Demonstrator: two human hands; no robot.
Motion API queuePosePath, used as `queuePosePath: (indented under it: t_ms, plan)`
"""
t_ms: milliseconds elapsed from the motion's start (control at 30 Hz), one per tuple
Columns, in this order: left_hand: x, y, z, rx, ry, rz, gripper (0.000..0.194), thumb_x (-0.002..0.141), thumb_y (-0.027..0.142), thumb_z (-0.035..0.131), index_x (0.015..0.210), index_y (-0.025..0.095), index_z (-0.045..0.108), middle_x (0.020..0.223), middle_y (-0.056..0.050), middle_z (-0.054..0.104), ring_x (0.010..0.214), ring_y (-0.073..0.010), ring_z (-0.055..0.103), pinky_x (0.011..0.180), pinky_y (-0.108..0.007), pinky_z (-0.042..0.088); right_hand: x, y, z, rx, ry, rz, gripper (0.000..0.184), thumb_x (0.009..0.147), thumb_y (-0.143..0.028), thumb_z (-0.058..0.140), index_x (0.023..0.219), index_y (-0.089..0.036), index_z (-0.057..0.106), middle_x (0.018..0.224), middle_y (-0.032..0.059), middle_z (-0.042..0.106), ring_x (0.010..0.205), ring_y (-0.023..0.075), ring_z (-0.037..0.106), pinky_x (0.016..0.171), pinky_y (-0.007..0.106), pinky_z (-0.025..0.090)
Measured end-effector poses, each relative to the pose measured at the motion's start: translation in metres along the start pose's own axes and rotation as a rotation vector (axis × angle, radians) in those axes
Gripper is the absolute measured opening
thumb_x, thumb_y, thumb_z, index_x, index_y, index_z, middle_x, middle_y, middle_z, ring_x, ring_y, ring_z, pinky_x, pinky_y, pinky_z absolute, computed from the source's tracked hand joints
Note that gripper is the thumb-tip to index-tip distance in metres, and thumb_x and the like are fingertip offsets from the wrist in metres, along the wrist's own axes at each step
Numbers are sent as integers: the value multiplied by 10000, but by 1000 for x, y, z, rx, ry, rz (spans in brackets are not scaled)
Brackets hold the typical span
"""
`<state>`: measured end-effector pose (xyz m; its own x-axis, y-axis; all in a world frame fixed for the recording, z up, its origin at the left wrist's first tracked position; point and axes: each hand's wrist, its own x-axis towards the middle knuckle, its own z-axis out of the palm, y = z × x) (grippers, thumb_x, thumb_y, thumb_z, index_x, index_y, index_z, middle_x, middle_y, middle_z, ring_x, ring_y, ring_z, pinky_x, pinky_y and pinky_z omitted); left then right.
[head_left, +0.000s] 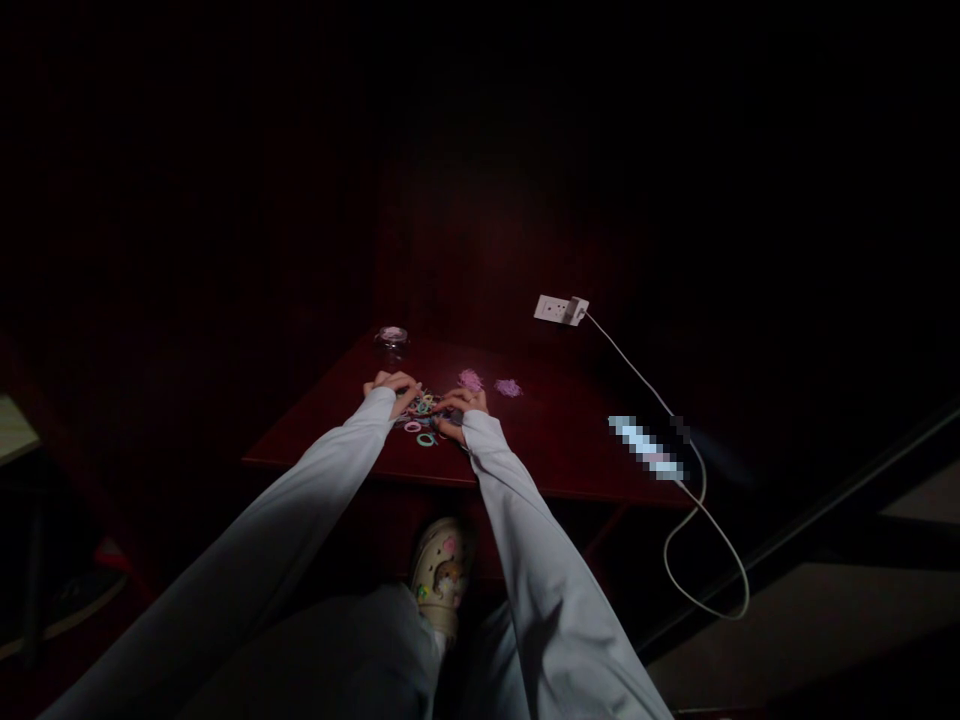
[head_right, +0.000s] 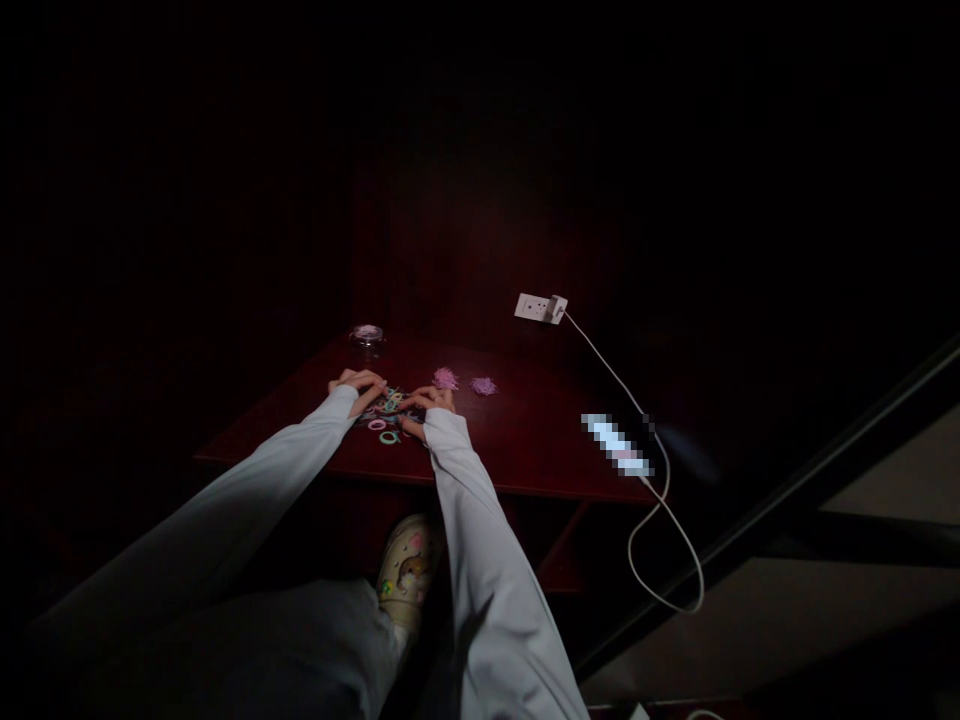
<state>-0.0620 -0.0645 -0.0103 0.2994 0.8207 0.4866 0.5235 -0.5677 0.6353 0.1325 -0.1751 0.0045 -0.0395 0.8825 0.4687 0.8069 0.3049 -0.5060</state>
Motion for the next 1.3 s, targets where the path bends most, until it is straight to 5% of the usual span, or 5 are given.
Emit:
queuePosePath:
  t_ms: [533,933,1167,1300]
  plan:
    - [2,-1,6,38,-20,-14,287,1022,373,652,789,304,804,1171,30,822,1201,-283,569,1041,-458,317,5,-12,12,24,-71,62,69,921,-284,835,852,-282,839,1242,18,735,1225,252,531,1112,427,418]
    - [-7,8,2,34,-83,92,263,1035,425,629,883,297,802,1181,23,816,1154,-264,557,1032,-435,314,17,14,26,188,90,72,205,917,-469,815,873,-271,846,1126,52,803,1187,252,628,1096,425,459]
    - [-16,14,-2,27,-102,180,433,1079,487,542,779,280,776,1162,15,816,1120,-263,549,1028,-440,328,21,14,25,213,103,110,208,936,-457,774,843,-277,824,1062,44,817,1154,258,645,1094,428,444]
    - [-17,16,-3,40,-75,162,301,1050,426,607,845,292,782,1190,23,808,1132,-261,537,1022,-431,334,21,19,9,137,303,292,200,952,-417,737,869,-255,820,1088,60,808,1207,283,599,1080,417,426]
